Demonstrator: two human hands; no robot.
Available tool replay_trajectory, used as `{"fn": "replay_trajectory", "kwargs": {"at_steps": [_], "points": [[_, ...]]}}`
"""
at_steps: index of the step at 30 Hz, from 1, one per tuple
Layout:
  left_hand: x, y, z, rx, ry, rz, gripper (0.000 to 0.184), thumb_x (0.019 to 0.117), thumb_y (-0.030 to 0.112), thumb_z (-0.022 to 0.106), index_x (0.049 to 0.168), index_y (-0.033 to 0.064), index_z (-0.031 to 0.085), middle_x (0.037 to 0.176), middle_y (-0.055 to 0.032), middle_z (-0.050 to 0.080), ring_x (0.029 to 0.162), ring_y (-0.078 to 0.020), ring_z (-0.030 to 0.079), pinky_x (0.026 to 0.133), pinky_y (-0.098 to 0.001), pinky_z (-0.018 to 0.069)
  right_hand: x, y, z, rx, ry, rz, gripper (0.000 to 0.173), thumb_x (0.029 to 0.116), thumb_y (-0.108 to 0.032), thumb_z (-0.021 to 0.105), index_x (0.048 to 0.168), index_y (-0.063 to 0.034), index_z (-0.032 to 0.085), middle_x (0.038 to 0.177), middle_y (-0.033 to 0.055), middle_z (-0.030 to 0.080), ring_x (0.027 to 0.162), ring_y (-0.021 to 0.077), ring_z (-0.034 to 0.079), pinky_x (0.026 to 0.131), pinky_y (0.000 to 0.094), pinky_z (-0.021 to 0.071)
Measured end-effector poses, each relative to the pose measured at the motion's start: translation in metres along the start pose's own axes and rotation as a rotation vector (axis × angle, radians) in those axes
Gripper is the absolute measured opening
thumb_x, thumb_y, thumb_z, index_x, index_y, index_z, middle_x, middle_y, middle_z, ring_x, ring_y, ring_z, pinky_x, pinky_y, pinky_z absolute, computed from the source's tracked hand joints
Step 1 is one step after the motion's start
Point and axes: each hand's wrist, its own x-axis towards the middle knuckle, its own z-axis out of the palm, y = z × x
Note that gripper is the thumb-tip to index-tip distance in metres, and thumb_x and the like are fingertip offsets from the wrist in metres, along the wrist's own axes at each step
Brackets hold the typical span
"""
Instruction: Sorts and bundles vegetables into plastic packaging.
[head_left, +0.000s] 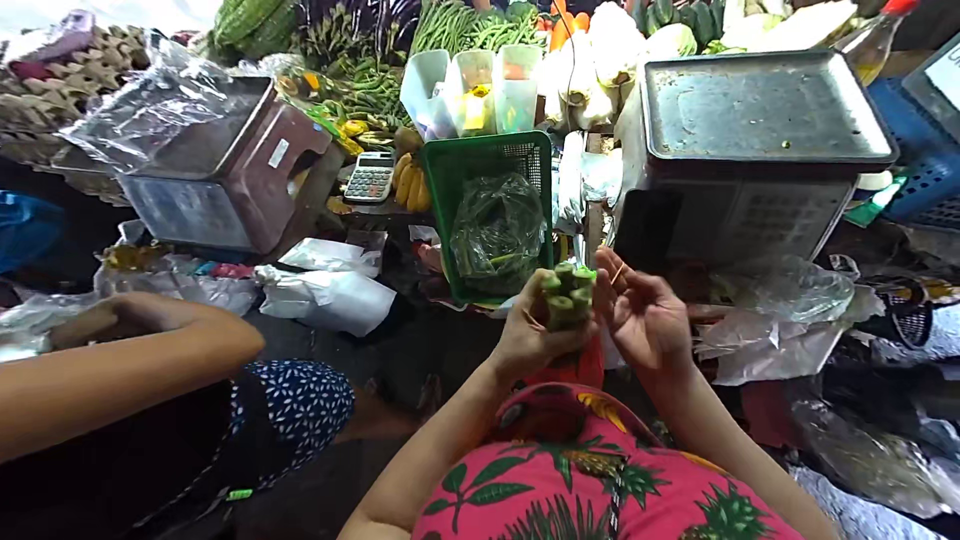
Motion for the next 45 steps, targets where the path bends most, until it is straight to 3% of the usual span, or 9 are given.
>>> {"fn": "replay_trajectory", "kwargs": {"at_steps": [6, 10, 18, 22, 26, 32, 38, 43, 45], "points": [[-0.001, 0.002, -0.023, 0.454, -0.107, -0.133, 0.042, 0.0853, 0.007, 0.079, 0.122, -0.0017, 0.062, 0.106, -0.0073, 0.074, 0.097, -0.0133, 0.072, 0.089, -0.0327, 0.0611, -0.001, -0.001, -0.038, -0.949, -0.270, -0.225, 0.070, 0.0935, -0.027, 0.074, 0.152, -0.0019, 0.045, 0.147, 0.0101, 0.058, 0.124, 0.0193, 0.064, 0.101, 0.0344, 0.0567], [-0.005, 0.004, -0.013, 1.159, -0.297, 0.009, 0.036, 0.0880, 0.013, 0.075, 0.122, 0.0022, 0.069, 0.106, -0.0156, 0.074, 0.099, -0.0281, 0.073, 0.090, -0.0462, 0.0584, -0.006, 0.016, -0.044, -1.438, -0.178, -0.372, 0.054, 0.0852, -0.036, 0.081, 0.127, -0.0065, 0.065, 0.122, 0.0080, 0.067, 0.108, 0.0128, 0.067, 0.089, 0.0316, 0.0607], [0.001, -0.019, -0.037, 0.436, -0.291, -0.270, 0.035, 0.0983, 0.026, 0.065, 0.122, 0.0011, 0.060, 0.110, -0.0066, 0.072, 0.102, -0.0134, 0.070, 0.092, -0.0359, 0.0579, -0.008, 0.005, -0.077, -0.723, -0.043, -0.285, 0.016, 0.0837, -0.012, 0.068, 0.098, -0.0175, 0.068, 0.085, -0.0033, 0.065, 0.072, 0.0067, 0.063, 0.066, 0.0265, 0.0569], [-0.017, -0.072, -0.066, 1.000, -0.554, -0.680, 0.045, 0.1069, 0.044, 0.048, 0.130, 0.0126, 0.070, 0.129, -0.0182, 0.065, 0.124, -0.0331, 0.060, 0.108, -0.0555, 0.0453, -0.017, -0.013, -0.092, -0.464, 0.043, 0.007, 0.010, 0.0905, -0.017, 0.054, 0.096, -0.0207, 0.061, 0.073, -0.0041, 0.060, 0.067, 0.0089, 0.064, 0.067, 0.0290, 0.0593], [-0.054, -0.151, -0.093, 1.207, -0.692, -0.949, 0.051, 0.1057, 0.043, 0.051, 0.147, 0.0136, 0.057, 0.148, -0.0247, 0.053, 0.141, -0.0439, 0.046, 0.114, -0.0642, 0.0361, -0.015, 0.004, -0.094, -0.436, 0.297, 0.410, 0.021, 0.1053, -0.018, 0.043, 0.119, -0.0060, 0.054, 0.100, 0.0091, 0.070, 0.089, 0.0220, 0.072, 0.080, 0.0398, 0.0623], [-0.082, -0.132, -0.110, 1.141, -0.497, -0.947, 0.023, 0.0903, 0.009, 0.068, 0.110, -0.0016, 0.074, 0.113, -0.0233, 0.070, 0.113, -0.0378, 0.065, 0.102, -0.0559, 0.0489, 0.021, 0.068, -0.129, -0.675, 0.401, 0.556, 0.011, 0.0987, -0.009, 0.059, 0.106, -0.0007, 0.061, 0.085, 0.0094, 0.068, 0.071, 0.0164, 0.067, 0.064, 0.0310, 0.0580], [-0.090, -0.050, -0.112, 1.049, -0.490, -0.930, 0.031, 0.0907, 0.014, 0.073, 0.120, 0.0034, 0.072, 0.117, -0.0177, 0.072, 0.115, -0.0310, 0.067, 0.104, -0.0508, 0.0491, 0.042, 0.109, -0.179, -1.659, 0.168, 0.235, 0.110, 0.0804, -0.040, 0.087, 0.161, -0.0012, 0.023, 0.154, 0.0261, 0.045, 0.142, 0.0365, 0.047, 0.117, 0.0530, 0.0395], [-0.081, -0.018, -0.119, 1.121, -0.534, -0.962, 0.029, 0.0914, 0.009, 0.070, 0.120, 0.0045, 0.072, 0.119, -0.0178, 0.070, 0.116, -0.0331, 0.065, 0.103, -0.0540, 0.0490, -0.003, 0.143, -0.175, -1.870, 0.124, 0.343, 0.106, 0.0881, -0.029, 0.078, 0.164, -0.0013, 0.009, 0.166, 0.0282, 0.021, 0.149, 0.0420, 0.036, 0.116, 0.0577, 0.0396], [-0.061, -0.008, -0.121, 1.151, -0.458, -0.828, 0.028, 0.0927, 0.012, 0.069, 0.119, 0.0044, 0.073, 0.118, -0.0179, 0.071, 0.112, -0.0329, 0.067, 0.101, -0.0544, 0.0508, -0.014, 0.146, -0.165, -1.953, 0.114, 0.571, 0.105, 0.0904, -0.039, 0.076, 0.163, 0.0004, 0.011, 0.160, 0.0287, 0.035, 0.144, 0.0418, 0.044, 0.115, 0.0577, 0.0401]]}}
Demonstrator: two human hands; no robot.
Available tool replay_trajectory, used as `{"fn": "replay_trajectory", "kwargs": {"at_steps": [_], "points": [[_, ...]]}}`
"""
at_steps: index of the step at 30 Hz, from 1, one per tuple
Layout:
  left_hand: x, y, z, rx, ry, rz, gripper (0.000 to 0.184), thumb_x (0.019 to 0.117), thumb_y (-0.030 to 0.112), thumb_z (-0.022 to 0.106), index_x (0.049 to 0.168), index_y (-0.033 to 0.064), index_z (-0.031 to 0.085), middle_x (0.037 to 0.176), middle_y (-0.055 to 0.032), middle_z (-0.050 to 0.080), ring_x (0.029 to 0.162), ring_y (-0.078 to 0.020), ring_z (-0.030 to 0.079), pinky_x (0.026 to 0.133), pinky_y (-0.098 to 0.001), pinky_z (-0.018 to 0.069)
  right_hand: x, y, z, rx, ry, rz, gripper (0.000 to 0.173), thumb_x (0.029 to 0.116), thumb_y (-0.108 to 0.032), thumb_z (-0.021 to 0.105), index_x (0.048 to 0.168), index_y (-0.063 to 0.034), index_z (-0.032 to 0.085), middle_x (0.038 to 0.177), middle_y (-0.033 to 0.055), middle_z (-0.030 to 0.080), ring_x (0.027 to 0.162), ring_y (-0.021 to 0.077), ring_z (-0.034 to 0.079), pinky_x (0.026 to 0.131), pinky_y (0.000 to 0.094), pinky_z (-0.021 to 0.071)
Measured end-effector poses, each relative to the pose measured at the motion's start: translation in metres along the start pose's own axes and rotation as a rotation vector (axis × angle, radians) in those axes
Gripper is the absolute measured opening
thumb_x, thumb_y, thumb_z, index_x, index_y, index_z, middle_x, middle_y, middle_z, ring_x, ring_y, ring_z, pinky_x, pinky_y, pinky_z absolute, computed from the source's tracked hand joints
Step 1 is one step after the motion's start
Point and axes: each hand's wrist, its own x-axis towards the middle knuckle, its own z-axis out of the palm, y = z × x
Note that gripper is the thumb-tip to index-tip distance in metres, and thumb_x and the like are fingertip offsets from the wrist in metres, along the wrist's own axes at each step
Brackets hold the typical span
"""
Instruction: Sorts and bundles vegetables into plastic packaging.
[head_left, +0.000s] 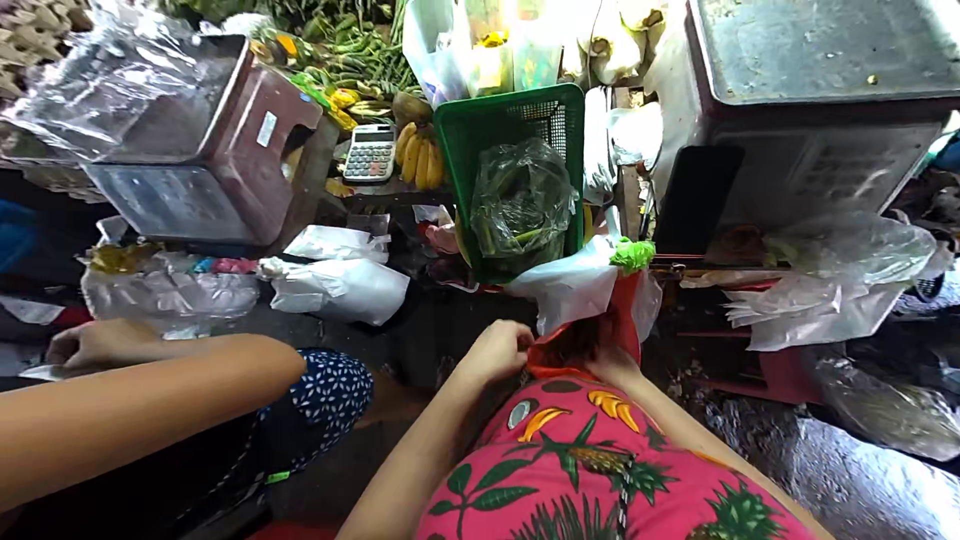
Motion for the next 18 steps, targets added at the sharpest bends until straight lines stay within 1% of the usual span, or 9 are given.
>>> {"fn": "replay_trajectory", "kwargs": {"at_steps": [3, 4, 6, 7, 9, 11, 14, 16, 18], "points": [[0.029, 0.012, -0.039, 0.066, 0.325, 0.081, 0.032, 0.1002, 0.017, 0.059, 0.128, 0.0042, 0.068, 0.128, -0.0182, 0.067, 0.125, -0.0335, 0.061, 0.109, -0.0514, 0.0457, -0.003, 0.000, -0.007, -0.077, -0.097, 0.036, 0.115, 0.0865, -0.038, 0.080, 0.164, -0.0027, 0.004, 0.157, 0.0296, 0.039, 0.141, 0.0443, 0.046, 0.114, 0.0599, 0.0391], [0.045, 0.013, -0.051, 0.101, 0.456, 0.109, 0.032, 0.1016, 0.017, 0.057, 0.129, 0.0038, 0.067, 0.129, -0.0182, 0.066, 0.127, -0.0341, 0.059, 0.110, -0.0509, 0.0454, -0.003, -0.002, -0.012, -0.104, -0.098, 0.032, 0.115, 0.0857, -0.037, 0.081, 0.164, -0.0025, 0.006, 0.156, 0.0311, 0.040, 0.140, 0.0464, 0.047, 0.113, 0.0614, 0.0395], [0.078, 0.018, -0.080, 0.152, 0.652, 0.124, 0.035, 0.1022, 0.010, 0.054, 0.134, -0.0007, 0.063, 0.135, -0.0218, 0.062, 0.131, -0.0388, 0.056, 0.111, -0.0524, 0.0445, -0.009, -0.016, -0.031, -0.160, -0.123, -0.002, 0.096, 0.0894, -0.034, 0.079, 0.162, -0.0016, 0.025, 0.156, 0.0332, 0.038, 0.139, 0.0494, 0.046, 0.112, 0.0644, 0.0401], [0.094, 0.022, -0.093, 0.187, 0.690, 0.085, 0.039, 0.1014, 0.007, 0.052, 0.139, -0.0026, 0.058, 0.142, -0.0230, 0.057, 0.134, -0.0406, 0.052, 0.111, -0.0532, 0.0434, -0.015, -0.028, -0.046, -0.177, -0.136, -0.039, 0.077, 0.0928, -0.034, 0.075, 0.154, -0.0013, 0.042, 0.151, 0.0319, 0.046, 0.137, 0.0475, 0.049, 0.111, 0.0639, 0.0410], [0.118, 0.035, -0.114, 0.273, 0.673, -0.083, 0.055, 0.0965, 0.000, 0.056, 0.150, -0.0064, 0.043, 0.155, -0.0252, 0.041, 0.144, -0.0443, 0.039, 0.114, -0.0561, 0.0401, -0.026, -0.056, -0.077, -0.172, -0.140, -0.183, 0.041, 0.0985, -0.031, 0.065, 0.129, -0.0028, 0.067, 0.124, 0.0233, 0.068, 0.120, 0.0391, 0.064, 0.104, 0.0595, 0.0480], [0.133, 0.048, -0.123, 0.387, 0.648, -0.260, 0.071, 0.0929, -0.003, 0.061, 0.156, -0.0095, 0.027, 0.164, -0.0266, 0.025, 0.150, -0.0447, 0.030, 0.117, -0.0550, 0.0363, -0.035, -0.084, -0.105, -0.082, -0.082, -0.394, 0.031, 0.1008, -0.027, 0.059, 0.117, -0.0027, 0.071, 0.109, 0.0174, 0.073, 0.106, 0.0324, 0.070, 0.097, 0.0544, 0.0529], [0.148, 0.059, -0.135, 0.554, 0.579, -0.495, 0.076, 0.0953, 0.001, 0.060, 0.157, -0.0136, 0.018, 0.165, -0.0328, 0.015, 0.152, -0.0465, 0.024, 0.119, -0.0532, 0.0320, -0.030, -0.125, -0.135, -0.060, 0.086, -0.620, 0.034, 0.1020, -0.029, 0.056, 0.120, -0.0043, 0.070, 0.114, 0.0144, 0.072, 0.106, 0.0274, 0.070, 0.097, 0.0481, 0.0550], [0.153, 0.059, -0.145, 0.653, 0.518, -0.589, 0.073, 0.0954, 0.008, 0.063, 0.151, -0.0187, 0.024, 0.157, -0.0383, 0.027, 0.145, -0.0505, 0.032, 0.115, -0.0558, 0.0360, -0.012, -0.153, -0.147, -0.106, 0.170, -0.673, 0.034, 0.1024, -0.025, 0.055, 0.128, -0.0058, 0.067, 0.124, 0.0146, 0.070, 0.116, 0.0286, 0.067, 0.103, 0.0477, 0.0516], [0.158, 0.054, -0.152, 0.740, 0.462, -0.628, 0.065, 0.0978, 0.015, 0.061, 0.145, -0.0209, 0.033, 0.150, -0.0390, 0.037, 0.141, -0.0499, 0.039, 0.113, -0.0599, 0.0337, 0.014, -0.181, -0.153, -0.164, 0.183, -0.665, 0.036, 0.1020, -0.017, 0.053, 0.135, -0.0084, 0.064, 0.137, 0.0120, 0.064, 0.127, 0.0288, 0.060, 0.109, 0.0484, 0.0470]]}}
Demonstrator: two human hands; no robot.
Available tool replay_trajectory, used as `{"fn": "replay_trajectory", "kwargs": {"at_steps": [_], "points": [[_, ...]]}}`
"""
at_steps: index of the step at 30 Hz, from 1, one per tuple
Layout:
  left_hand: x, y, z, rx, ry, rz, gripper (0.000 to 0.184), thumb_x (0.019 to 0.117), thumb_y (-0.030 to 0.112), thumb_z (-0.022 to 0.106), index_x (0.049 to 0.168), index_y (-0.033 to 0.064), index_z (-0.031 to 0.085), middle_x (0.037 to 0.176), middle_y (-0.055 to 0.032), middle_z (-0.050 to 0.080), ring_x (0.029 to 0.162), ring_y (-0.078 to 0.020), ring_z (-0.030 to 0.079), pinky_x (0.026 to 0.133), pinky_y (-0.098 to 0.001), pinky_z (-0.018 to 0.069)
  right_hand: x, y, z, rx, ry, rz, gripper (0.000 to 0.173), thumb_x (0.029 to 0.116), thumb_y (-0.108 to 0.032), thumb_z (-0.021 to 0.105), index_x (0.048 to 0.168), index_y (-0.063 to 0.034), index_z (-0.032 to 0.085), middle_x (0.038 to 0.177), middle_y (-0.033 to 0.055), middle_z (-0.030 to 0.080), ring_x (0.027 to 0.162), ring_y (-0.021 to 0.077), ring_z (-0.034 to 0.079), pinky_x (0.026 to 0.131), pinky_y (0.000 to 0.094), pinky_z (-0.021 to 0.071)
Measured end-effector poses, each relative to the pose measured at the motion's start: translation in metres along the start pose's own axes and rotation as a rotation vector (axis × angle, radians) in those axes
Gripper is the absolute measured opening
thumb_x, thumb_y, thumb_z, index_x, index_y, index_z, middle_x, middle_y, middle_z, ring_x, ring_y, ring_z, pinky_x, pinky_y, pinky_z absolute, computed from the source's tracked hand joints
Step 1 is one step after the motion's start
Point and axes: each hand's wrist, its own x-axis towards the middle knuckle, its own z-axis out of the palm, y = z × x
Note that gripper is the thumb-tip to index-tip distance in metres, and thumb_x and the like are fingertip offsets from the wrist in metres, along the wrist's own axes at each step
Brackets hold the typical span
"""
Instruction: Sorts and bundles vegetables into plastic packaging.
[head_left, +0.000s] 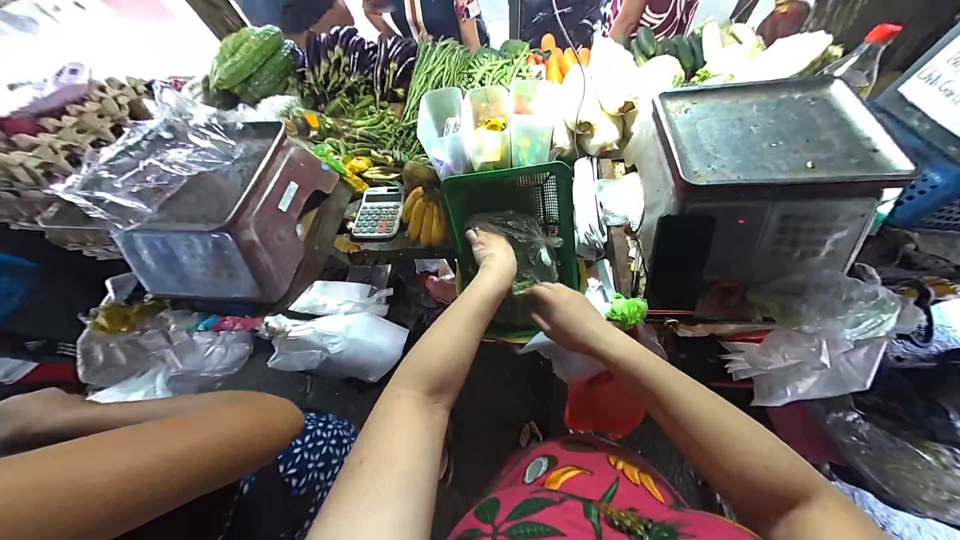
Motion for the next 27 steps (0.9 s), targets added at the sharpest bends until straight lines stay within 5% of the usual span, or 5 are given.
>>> {"fn": "replay_trajectory", "kwargs": {"at_steps": [9, 13, 17, 22, 27], "points": [[0.019, -0.033, -0.009, -0.408, -0.012, 0.066, 0.078, 0.0895, 0.033, 0.075, 0.146, -0.0095, 0.042, 0.145, -0.0338, 0.047, 0.137, -0.0486, 0.045, 0.112, -0.0623, 0.0361, 0.097, 0.006, -0.020, -0.086, 0.056, 0.315, 0.082, 0.0911, -0.011, 0.070, 0.162, -0.0140, 0.030, 0.158, 0.0209, 0.041, 0.120, 0.0475, 0.061, 0.091, 0.0670, 0.0528], [0.021, -0.036, -0.001, -0.521, -0.056, 0.121, 0.083, 0.0883, 0.026, 0.075, 0.152, -0.0053, 0.033, 0.146, -0.0336, 0.045, 0.133, -0.0501, 0.049, 0.103, -0.0641, 0.0468, 0.110, 0.017, -0.019, -0.035, 0.134, 0.337, 0.095, 0.0873, -0.019, 0.077, 0.165, -0.0185, 0.023, 0.163, 0.0199, 0.035, 0.121, 0.0467, 0.061, 0.091, 0.0661, 0.0533], [0.027, -0.051, 0.001, -0.589, 0.087, 0.366, 0.073, 0.0835, 0.020, 0.081, 0.143, -0.0051, 0.047, 0.135, -0.0298, 0.057, 0.124, -0.0461, 0.058, 0.100, -0.0619, 0.0507, 0.107, 0.014, -0.023, 0.031, 0.171, 0.422, 0.119, 0.0776, -0.026, 0.090, 0.167, -0.0245, 0.010, 0.164, 0.0232, 0.029, 0.116, 0.0486, 0.062, 0.091, 0.0644, 0.0541], [0.030, -0.064, -0.003, -0.928, 0.336, 0.795, 0.055, 0.0805, 0.001, 0.079, 0.131, -0.0033, 0.057, 0.122, -0.0229, 0.066, 0.116, -0.0334, 0.065, 0.104, -0.0512, 0.0513, 0.104, 0.024, -0.027, 0.129, 0.257, 0.477, 0.133, 0.0674, -0.020, 0.095, 0.166, -0.0226, 0.005, 0.151, 0.0324, 0.039, 0.111, 0.0498, 0.064, 0.089, 0.0644, 0.0548], [0.028, -0.064, -0.009, -1.638, 0.361, 0.717, 0.049, 0.0889, 0.004, 0.072, 0.131, -0.0051, 0.050, 0.110, -0.0119, 0.064, 0.099, -0.0128, 0.065, 0.090, -0.0298, 0.0557, 0.098, 0.024, -0.027, 0.106, 0.284, 0.435, 0.121, 0.0735, -0.023, 0.091, 0.166, -0.0190, 0.013, 0.148, 0.0329, 0.042, 0.108, 0.0489, 0.064, 0.088, 0.0631, 0.0551]]}}
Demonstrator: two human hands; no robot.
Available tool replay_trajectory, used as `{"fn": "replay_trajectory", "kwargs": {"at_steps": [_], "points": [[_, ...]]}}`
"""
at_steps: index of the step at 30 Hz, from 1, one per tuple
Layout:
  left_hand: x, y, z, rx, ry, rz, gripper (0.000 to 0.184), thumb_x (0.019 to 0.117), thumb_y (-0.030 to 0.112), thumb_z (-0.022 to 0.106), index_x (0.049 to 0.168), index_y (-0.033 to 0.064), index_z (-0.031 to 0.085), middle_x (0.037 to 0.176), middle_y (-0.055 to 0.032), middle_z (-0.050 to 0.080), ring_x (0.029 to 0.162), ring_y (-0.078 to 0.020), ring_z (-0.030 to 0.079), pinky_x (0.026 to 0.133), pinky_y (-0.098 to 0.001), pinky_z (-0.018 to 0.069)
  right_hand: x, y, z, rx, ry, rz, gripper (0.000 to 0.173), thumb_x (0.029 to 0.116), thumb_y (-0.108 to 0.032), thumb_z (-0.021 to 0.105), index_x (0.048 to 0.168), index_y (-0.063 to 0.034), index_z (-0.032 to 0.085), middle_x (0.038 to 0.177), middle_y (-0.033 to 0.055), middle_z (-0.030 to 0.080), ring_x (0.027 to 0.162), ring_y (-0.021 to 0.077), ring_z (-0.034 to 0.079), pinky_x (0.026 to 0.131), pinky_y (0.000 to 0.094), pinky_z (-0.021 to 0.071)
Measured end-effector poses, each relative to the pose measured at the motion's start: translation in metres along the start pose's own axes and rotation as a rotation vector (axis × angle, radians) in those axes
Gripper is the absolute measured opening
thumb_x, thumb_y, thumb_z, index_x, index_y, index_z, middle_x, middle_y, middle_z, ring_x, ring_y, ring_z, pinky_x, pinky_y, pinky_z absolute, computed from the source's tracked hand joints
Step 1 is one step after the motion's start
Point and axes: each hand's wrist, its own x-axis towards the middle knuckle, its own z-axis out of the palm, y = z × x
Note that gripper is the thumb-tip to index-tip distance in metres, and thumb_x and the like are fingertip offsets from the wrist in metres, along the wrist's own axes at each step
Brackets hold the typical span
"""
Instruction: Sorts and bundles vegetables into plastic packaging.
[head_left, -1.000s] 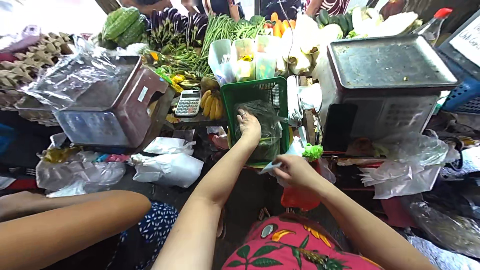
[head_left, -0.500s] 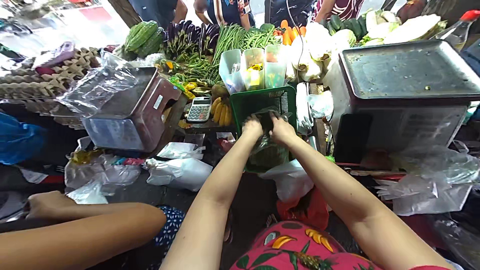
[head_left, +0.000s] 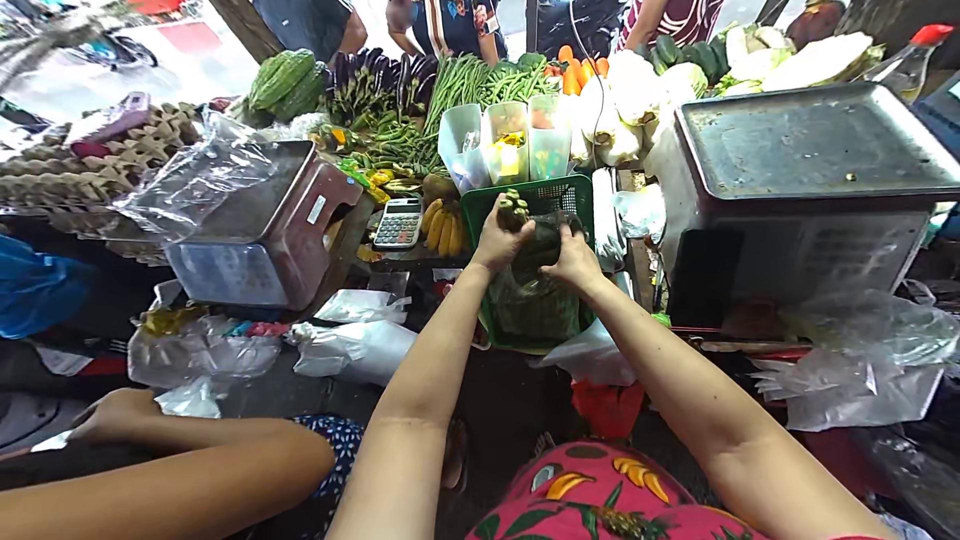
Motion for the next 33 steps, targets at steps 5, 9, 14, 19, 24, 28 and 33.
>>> {"fn": "replay_trajectory", "kwargs": {"at_steps": [5, 9, 14, 19, 24, 28, 33], "points": [[0.006, 0.014, -0.001, -0.343, 0.293, -0.058, 0.027, 0.0933, 0.011, 0.074, 0.114, 0.0010, 0.059, 0.098, -0.0061, 0.070, 0.091, -0.0148, 0.070, 0.087, -0.0362, 0.0602, -0.009, 0.004, 0.000, -0.050, 0.058, -0.052, 0.089, 0.0809, -0.024, 0.084, 0.156, -0.0111, 0.039, 0.141, 0.0302, 0.050, 0.106, 0.0478, 0.065, 0.086, 0.0640, 0.0548], [-0.004, 0.041, -0.012, -0.473, 0.434, -0.175, 0.028, 0.0921, 0.017, 0.077, 0.113, 0.0079, 0.061, 0.090, -0.0024, 0.067, 0.077, -0.0105, 0.065, 0.072, -0.0293, 0.0587, -0.018, 0.002, 0.004, -0.099, 0.125, -0.156, 0.045, 0.0913, -0.020, 0.072, 0.133, -0.0078, 0.062, 0.116, 0.0200, 0.069, 0.105, 0.0398, 0.068, 0.085, 0.0607, 0.0549], [-0.072, 0.054, -0.025, -0.742, 0.353, -0.570, 0.007, 0.0969, 0.013, 0.057, 0.104, 0.0141, 0.058, 0.081, 0.0001, 0.063, 0.067, -0.0089, 0.064, 0.061, -0.0237, 0.0565, -0.007, -0.013, 0.010, -0.307, -0.045, -0.164, 0.039, 0.0899, -0.015, 0.075, 0.128, -0.0054, 0.069, 0.134, 0.0266, 0.059, 0.119, 0.0473, 0.060, 0.089, 0.0639, 0.0540], [-0.136, 0.029, -0.021, -0.977, 0.332, -0.721, 0.015, 0.1000, 0.011, 0.048, 0.109, 0.0086, 0.059, 0.096, -0.0080, 0.067, 0.088, -0.0216, 0.070, 0.084, -0.0443, 0.0610, -0.004, -0.019, -0.004, -0.401, -0.036, -0.233, 0.037, 0.0904, -0.004, 0.071, 0.126, 0.0024, 0.063, 0.122, 0.0287, 0.064, 0.120, 0.0500, 0.059, 0.089, 0.0651, 0.0517], [-0.172, 0.013, -0.018, -1.114, 0.177, -0.703, 0.028, 0.0997, 0.014, 0.045, 0.122, 0.0085, 0.061, 0.114, -0.0128, 0.070, 0.100, -0.0265, 0.071, 0.088, -0.0470, 0.0602, -0.023, -0.011, -0.045, -0.064, 0.153, -0.344, 0.026, 0.0940, -0.012, 0.073, 0.116, 0.0005, 0.069, 0.114, 0.0241, 0.067, 0.112, 0.0426, 0.064, 0.096, 0.0599, 0.0518], [-0.177, 0.009, -0.007, -1.121, 0.092, -0.677, 0.036, 0.1073, 0.026, 0.033, 0.126, 0.0079, 0.058, 0.115, -0.0143, 0.070, 0.097, -0.0252, 0.072, 0.083, -0.0412, 0.0613, -0.056, -0.010, -0.069, 0.053, 0.422, -0.513, 0.025, 0.0961, -0.013, 0.071, 0.118, -0.0013, 0.068, 0.108, 0.0186, 0.070, 0.098, 0.0325, 0.069, 0.090, 0.0487, 0.0558], [-0.178, 0.014, 0.007, -1.041, -0.041, -0.686, 0.039, 0.1111, 0.032, 0.041, 0.131, 0.0041, 0.058, 0.116, -0.0143, 0.072, 0.096, -0.0213, 0.073, 0.083, -0.0333, 0.0622, -0.113, -0.004, -0.083, 0.316, 0.103, -0.593, 0.023, 0.0972, -0.005, 0.067, 0.120, -0.0067, 0.067, 0.109, 0.0072, 0.072, 0.091, 0.0133, 0.071, 0.083, 0.0336, 0.0612]]}}
